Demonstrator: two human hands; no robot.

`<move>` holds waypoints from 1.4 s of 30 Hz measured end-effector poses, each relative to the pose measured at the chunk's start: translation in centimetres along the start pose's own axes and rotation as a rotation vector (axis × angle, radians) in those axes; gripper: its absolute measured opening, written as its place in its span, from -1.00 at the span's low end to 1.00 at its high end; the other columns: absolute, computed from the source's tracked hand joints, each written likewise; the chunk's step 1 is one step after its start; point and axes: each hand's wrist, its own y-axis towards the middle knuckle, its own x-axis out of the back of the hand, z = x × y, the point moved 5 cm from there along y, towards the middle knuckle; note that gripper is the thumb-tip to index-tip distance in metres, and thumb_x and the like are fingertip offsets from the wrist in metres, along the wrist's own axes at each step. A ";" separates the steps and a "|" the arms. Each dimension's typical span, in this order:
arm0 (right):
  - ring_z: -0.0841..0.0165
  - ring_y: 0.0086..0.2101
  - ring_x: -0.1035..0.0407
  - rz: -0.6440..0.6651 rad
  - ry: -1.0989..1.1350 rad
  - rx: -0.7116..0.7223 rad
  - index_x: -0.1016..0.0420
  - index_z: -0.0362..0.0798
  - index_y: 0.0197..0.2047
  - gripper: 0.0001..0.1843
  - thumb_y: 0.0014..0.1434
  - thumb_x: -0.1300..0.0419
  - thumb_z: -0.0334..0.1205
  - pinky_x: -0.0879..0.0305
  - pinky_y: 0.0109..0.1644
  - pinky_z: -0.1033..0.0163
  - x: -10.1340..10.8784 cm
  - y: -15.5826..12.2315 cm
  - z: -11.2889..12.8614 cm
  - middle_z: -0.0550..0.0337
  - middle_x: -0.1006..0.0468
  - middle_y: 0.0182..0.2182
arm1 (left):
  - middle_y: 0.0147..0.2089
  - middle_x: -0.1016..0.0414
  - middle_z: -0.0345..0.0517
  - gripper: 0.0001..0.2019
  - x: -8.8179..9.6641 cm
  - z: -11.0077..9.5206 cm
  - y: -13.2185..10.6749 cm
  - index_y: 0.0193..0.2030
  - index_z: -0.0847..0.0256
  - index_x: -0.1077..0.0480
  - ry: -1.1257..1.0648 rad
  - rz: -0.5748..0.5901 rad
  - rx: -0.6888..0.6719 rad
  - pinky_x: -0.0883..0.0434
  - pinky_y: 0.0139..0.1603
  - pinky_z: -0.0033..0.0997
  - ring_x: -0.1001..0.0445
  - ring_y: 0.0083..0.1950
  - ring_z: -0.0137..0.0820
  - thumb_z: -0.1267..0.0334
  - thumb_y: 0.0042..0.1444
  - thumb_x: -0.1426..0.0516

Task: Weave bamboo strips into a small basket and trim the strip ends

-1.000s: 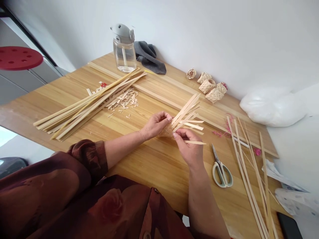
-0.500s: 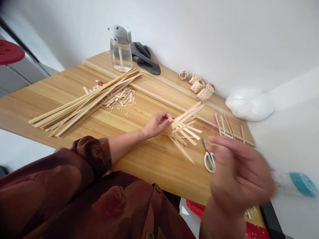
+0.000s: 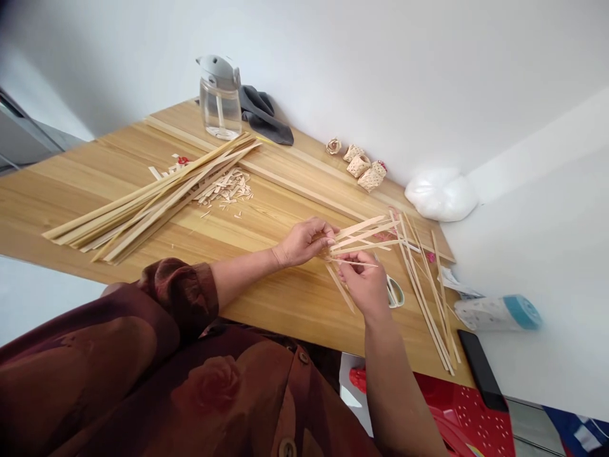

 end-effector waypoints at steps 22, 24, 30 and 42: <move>0.29 -0.41 -0.46 0.005 -0.262 0.282 -0.59 -0.03 -0.33 -0.87 0.13 -0.23 -0.20 -0.34 -0.34 0.23 0.1 1.7 0.8 0.14 -0.62 -0.37 | 0.00 -0.65 0.08 -0.84 -0.2 1.8 -0.3 -0.27 0.19 -0.41 -0.044 -0.023 0.119 -0.41 0.18 -0.19 -0.59 0.06 -0.24 0.16 0.24 -0.19; 0.32 -0.45 -0.45 0.045 -0.205 0.235 -0.57 -0.03 -0.32 -0.85 0.12 -0.29 -0.12 -0.32 -0.39 0.25 -0.3 1.6 0.7 0.17 -0.62 -0.40 | 0.00 -0.65 0.10 -0.83 -0.2 1.8 -0.4 -0.26 0.20 -0.42 -0.049 -0.028 0.127 -0.42 0.17 -0.19 -0.59 0.05 -0.23 0.14 0.24 -0.19; 0.28 -0.43 -0.49 -0.034 -0.205 0.238 -0.60 0.00 -0.24 -0.80 0.12 -0.33 -0.08 -0.40 -0.32 0.18 -0.4 1.9 0.0 0.13 -0.67 -0.36 | -0.02 -0.66 0.08 -0.86 -0.3 1.7 -0.4 -0.28 0.20 -0.42 -0.059 -0.033 0.154 -0.42 0.16 -0.18 -0.58 0.06 -0.23 0.19 0.22 -0.21; 0.24 -0.36 -0.56 -0.087 -0.217 0.258 -0.64 0.00 -0.23 -0.80 0.18 -0.34 -0.05 -0.46 -0.23 0.14 -1.5 1.6 -0.6 0.10 -0.70 -0.30 | -0.07 -0.66 0.09 -0.83 -0.4 2.5 -0.4 -0.34 0.24 -0.45 -0.167 -0.088 0.236 -0.44 0.15 -0.21 -0.59 0.02 -0.25 0.20 0.16 -0.27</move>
